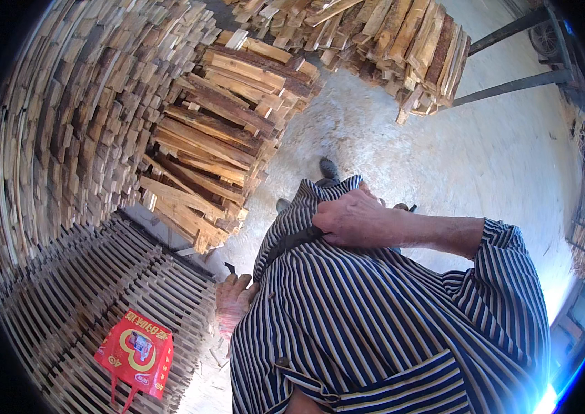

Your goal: The person picks up wooden planks from a pile and stacks them onto a metal rack. They handle the planks one by one, arranging them vertically on the rack.

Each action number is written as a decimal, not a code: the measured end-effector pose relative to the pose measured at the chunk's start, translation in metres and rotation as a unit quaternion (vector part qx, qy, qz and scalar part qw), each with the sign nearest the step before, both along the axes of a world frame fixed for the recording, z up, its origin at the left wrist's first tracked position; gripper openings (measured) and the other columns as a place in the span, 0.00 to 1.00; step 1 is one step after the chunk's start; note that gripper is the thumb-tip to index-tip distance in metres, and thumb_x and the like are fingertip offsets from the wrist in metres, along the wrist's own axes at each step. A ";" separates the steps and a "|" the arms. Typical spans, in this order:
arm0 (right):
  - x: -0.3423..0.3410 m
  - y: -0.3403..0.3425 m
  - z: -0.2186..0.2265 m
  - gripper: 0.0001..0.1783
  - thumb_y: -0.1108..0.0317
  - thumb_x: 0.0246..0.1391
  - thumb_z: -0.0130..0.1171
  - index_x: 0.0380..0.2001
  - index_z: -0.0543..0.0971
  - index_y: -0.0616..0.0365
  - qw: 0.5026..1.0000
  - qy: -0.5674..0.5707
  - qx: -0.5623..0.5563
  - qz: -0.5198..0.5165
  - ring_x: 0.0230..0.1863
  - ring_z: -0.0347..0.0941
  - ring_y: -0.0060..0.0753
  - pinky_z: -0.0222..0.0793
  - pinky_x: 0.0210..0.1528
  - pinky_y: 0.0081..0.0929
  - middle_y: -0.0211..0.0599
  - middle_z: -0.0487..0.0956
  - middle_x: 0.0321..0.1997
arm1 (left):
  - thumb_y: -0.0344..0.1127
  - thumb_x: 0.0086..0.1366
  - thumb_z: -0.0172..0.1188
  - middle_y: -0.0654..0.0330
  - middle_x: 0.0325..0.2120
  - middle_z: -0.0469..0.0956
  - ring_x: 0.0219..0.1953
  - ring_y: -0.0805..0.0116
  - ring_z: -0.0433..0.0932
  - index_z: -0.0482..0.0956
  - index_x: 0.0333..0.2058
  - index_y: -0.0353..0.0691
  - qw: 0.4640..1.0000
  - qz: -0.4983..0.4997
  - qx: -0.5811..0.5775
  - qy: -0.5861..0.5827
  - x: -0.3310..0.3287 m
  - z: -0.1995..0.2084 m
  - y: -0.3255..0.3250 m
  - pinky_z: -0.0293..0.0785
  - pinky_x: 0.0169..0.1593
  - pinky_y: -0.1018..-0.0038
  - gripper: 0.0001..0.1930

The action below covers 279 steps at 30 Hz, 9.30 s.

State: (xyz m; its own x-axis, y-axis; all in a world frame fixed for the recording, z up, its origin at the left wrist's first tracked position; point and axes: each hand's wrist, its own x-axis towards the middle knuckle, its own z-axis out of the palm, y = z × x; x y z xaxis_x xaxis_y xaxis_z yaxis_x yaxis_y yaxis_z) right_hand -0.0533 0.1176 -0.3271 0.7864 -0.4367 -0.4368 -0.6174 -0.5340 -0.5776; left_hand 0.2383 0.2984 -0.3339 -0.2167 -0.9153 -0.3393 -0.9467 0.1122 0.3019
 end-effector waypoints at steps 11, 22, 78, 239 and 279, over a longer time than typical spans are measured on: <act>-0.005 0.010 -0.020 0.08 0.66 0.47 0.59 0.22 0.70 0.54 0.963 -0.217 -0.158 0.027 0.20 0.72 0.32 0.64 0.23 0.48 0.31 0.69 0.22 | 0.41 0.50 0.66 0.70 0.37 0.80 0.49 0.64 0.75 0.83 0.32 0.53 0.995 0.084 -0.048 -0.023 -0.022 -0.013 0.051 0.68 0.57 0.60 0.09; 0.022 0.009 -0.010 0.05 0.67 0.49 0.59 0.26 0.78 0.58 0.970 -0.130 -0.067 0.195 0.27 0.80 0.38 0.75 0.27 0.38 0.38 0.77 0.28 | 0.45 0.60 0.56 0.70 0.41 0.77 0.46 0.66 0.73 0.77 0.49 0.52 0.961 0.206 0.005 0.186 -0.022 -0.022 0.117 0.67 0.52 0.61 0.18; -0.074 0.008 -0.150 0.19 0.50 0.60 0.62 0.38 0.81 0.56 0.565 -0.276 -0.232 -0.742 0.37 0.79 0.33 0.74 0.40 0.33 0.40 0.82 0.33 | 0.55 0.72 0.54 0.59 0.58 0.71 0.54 0.65 0.74 0.68 0.62 0.42 0.772 0.104 0.259 0.571 -0.226 -0.120 -0.217 0.75 0.54 0.69 0.29; 0.601 -0.055 -0.499 0.46 0.53 0.47 0.71 0.66 0.64 0.62 0.962 -0.026 -0.094 -0.254 0.52 0.74 0.56 0.71 0.53 0.46 0.54 0.76 0.49 | 0.45 0.47 0.77 0.36 0.68 0.55 0.65 0.40 0.64 0.48 0.71 0.40 0.909 0.416 0.016 -0.002 0.663 -0.539 -0.123 0.69 0.65 0.60 0.59; 0.575 -0.071 -0.470 0.58 0.51 0.53 0.67 0.76 0.40 0.44 0.950 0.153 -0.071 -0.261 0.54 0.75 0.63 0.74 0.52 0.50 0.64 0.72 0.58 | 0.34 0.52 0.75 0.44 0.68 0.61 0.70 0.56 0.60 0.49 0.72 0.38 0.631 0.725 -0.141 0.236 0.430 -0.485 -0.108 0.55 0.71 0.69 0.54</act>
